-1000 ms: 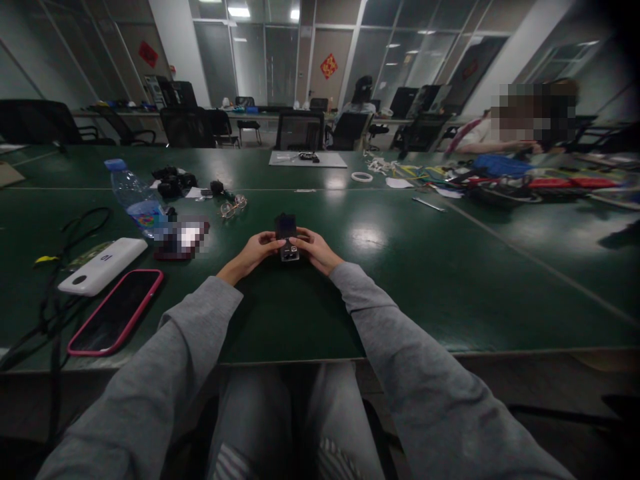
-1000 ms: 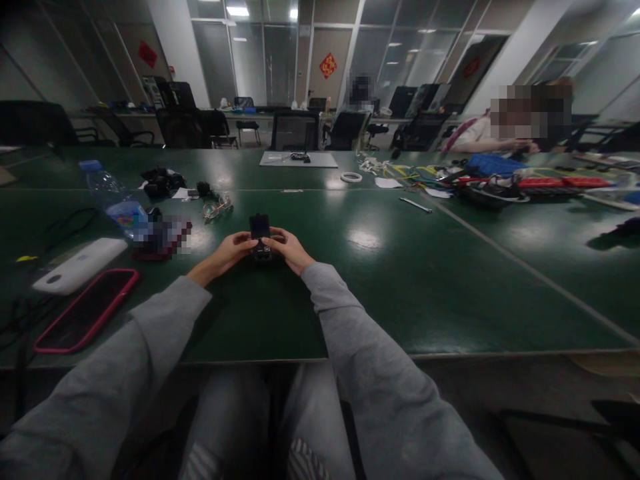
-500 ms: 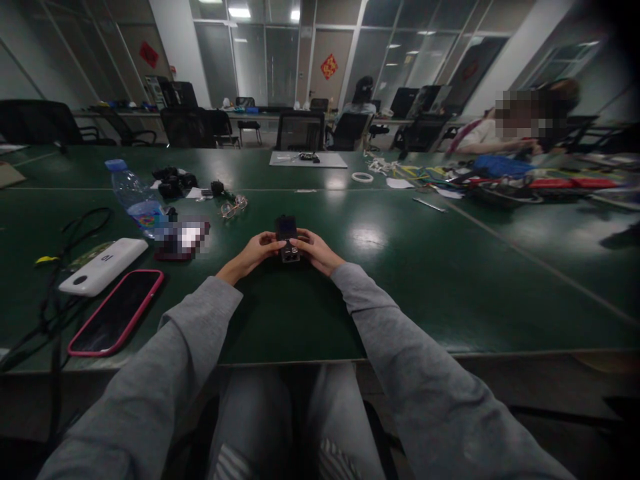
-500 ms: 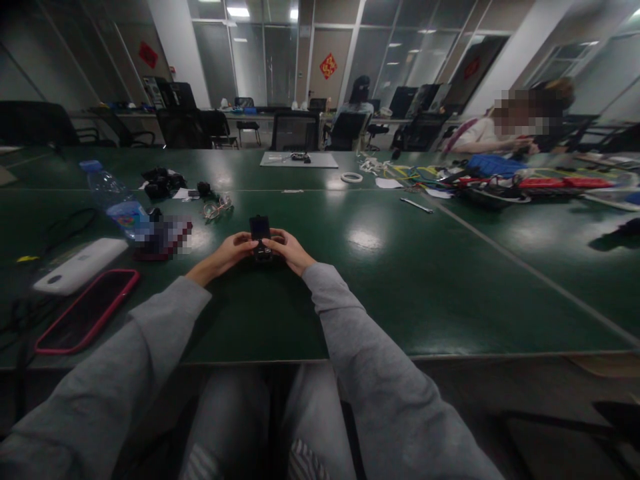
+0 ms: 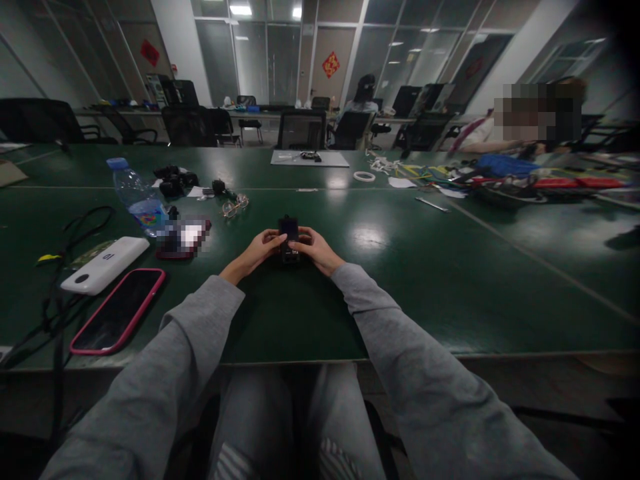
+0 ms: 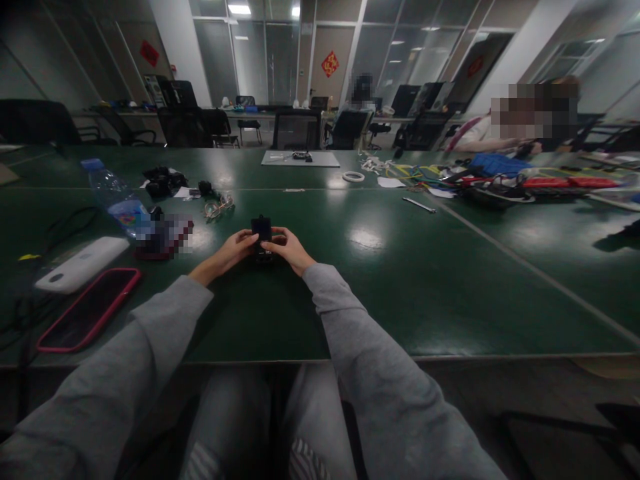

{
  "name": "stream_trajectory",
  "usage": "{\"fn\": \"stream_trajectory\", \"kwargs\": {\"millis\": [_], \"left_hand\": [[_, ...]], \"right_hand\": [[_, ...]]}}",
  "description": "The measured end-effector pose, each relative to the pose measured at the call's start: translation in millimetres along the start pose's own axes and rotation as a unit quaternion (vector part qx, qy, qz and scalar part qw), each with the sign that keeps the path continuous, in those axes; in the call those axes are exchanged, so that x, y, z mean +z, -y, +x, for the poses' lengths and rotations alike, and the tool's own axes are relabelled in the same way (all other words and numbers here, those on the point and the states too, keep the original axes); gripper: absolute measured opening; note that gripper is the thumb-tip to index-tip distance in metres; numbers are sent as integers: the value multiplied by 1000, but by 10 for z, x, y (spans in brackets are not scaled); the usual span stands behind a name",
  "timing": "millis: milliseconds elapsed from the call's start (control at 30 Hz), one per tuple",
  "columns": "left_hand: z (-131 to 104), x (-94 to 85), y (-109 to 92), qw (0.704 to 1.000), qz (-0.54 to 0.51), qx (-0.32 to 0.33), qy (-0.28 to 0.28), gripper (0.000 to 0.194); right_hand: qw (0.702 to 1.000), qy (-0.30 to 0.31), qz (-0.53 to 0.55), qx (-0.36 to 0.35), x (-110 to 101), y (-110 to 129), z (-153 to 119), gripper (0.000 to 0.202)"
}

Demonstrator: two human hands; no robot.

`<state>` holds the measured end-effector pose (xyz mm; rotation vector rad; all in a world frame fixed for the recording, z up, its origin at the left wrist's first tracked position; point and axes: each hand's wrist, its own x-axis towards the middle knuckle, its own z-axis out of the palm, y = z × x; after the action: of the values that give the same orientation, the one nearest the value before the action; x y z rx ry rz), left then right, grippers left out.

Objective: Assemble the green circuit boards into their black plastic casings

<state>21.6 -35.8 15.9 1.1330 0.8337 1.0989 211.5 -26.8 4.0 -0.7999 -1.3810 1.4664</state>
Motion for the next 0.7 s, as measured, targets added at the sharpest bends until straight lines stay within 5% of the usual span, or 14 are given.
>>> {"fn": "stream_trajectory", "kwargs": {"millis": [700], "left_hand": [[34,-94,37,1000,-14,-15,7,42]], "right_hand": [[1000,6,-5,19,-18,-1,-5,63]]}}
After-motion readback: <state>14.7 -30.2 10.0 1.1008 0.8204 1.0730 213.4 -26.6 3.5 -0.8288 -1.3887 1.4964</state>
